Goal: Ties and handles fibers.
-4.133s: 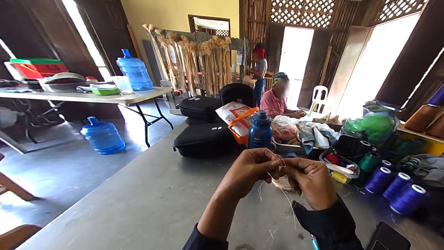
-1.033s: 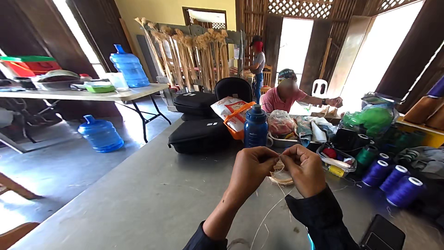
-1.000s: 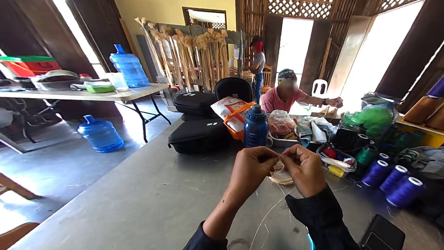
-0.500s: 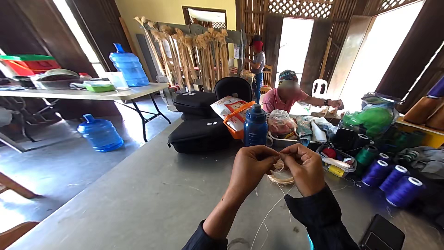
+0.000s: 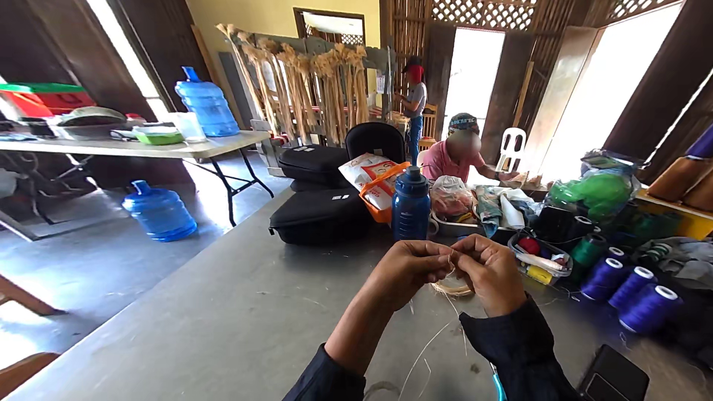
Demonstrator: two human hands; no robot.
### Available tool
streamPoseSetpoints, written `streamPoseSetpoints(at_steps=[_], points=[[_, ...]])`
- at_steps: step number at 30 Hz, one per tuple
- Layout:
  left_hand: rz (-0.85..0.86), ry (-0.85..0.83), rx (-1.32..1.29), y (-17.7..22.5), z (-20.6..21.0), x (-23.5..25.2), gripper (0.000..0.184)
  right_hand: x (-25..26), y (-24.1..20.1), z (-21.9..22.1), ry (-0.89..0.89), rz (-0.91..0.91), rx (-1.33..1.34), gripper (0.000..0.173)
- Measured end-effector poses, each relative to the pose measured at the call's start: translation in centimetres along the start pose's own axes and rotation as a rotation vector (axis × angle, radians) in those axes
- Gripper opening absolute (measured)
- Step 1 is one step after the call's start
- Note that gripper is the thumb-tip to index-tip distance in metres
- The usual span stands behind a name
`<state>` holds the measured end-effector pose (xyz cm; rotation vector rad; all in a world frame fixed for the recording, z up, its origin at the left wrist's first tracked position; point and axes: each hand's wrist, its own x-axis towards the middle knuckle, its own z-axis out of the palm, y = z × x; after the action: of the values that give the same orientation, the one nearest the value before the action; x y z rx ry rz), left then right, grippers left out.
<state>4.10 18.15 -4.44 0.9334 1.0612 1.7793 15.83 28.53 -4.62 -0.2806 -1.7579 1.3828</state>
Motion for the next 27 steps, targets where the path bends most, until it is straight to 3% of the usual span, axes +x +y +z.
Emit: streamPoseSetpoints(at_steps=[7, 11, 27], points=[[0.028, 0.180, -0.072, -0.1, 1.5, -0.1, 0.021, 0.3, 0.4, 0.1, 0.026, -0.014, -0.039, 0.010], [0.082, 0.264, -0.047, -0.1, 1.8, -0.1, 0.018, 0.5, 0.8, -0.4, -0.047, -0.058, -0.135, 0.007], [0.283, 0.251, 0.224, -0.1, 0.3, 0.1, 0.027, -0.1, -0.6, -2.4, -0.188, -0.176, -0.305, 0.009]])
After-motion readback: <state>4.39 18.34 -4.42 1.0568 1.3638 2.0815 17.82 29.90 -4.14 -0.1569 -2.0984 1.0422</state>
